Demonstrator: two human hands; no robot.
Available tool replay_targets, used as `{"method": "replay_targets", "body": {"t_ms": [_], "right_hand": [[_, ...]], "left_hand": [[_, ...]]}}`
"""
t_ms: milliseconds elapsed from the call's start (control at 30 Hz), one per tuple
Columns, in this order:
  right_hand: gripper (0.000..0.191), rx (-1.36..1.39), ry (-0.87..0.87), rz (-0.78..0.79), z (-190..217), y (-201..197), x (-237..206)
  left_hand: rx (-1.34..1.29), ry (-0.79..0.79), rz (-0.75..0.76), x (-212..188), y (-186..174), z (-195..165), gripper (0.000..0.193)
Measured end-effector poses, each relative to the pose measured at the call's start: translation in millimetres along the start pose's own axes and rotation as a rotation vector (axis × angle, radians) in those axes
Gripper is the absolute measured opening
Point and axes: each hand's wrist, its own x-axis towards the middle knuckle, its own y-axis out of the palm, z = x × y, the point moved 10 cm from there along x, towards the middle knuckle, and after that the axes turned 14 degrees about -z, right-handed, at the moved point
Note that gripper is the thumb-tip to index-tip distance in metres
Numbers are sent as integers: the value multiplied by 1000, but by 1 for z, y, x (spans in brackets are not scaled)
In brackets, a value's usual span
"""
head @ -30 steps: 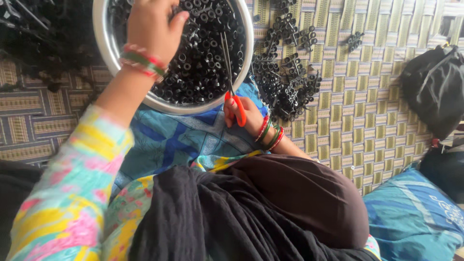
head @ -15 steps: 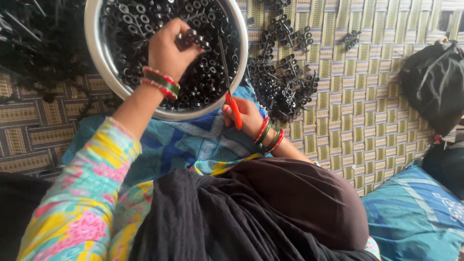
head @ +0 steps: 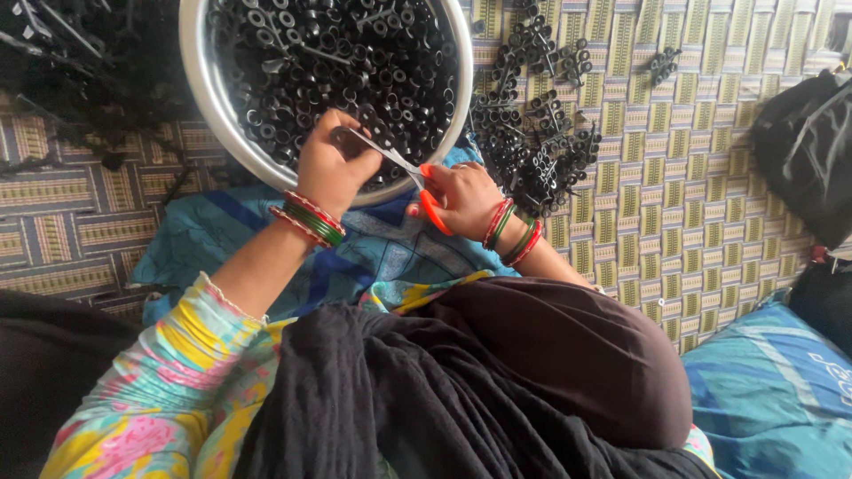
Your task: The person uses red-handled scissors to cut small black metal rings from a chain, placing the cut pieces into a metal bowl. The person repeatedly picks up chain segments, cuts them, and drops the pieces into the bowl.
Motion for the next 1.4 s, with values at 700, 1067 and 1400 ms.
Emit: {"method": "replay_targets", "body": {"t_ms": [700,1067,1400], "right_hand": [[37,100,97,-3,-23,17,-11],[41,141,79,-20,-16,16,-7],[45,473,426,112,-65,49,-23]], "left_hand": [[-256,-338,181,-19,25,28,23],[147,16,222,-30,17,14,17],[-414,-665,231,-23,5,40,28]]}}
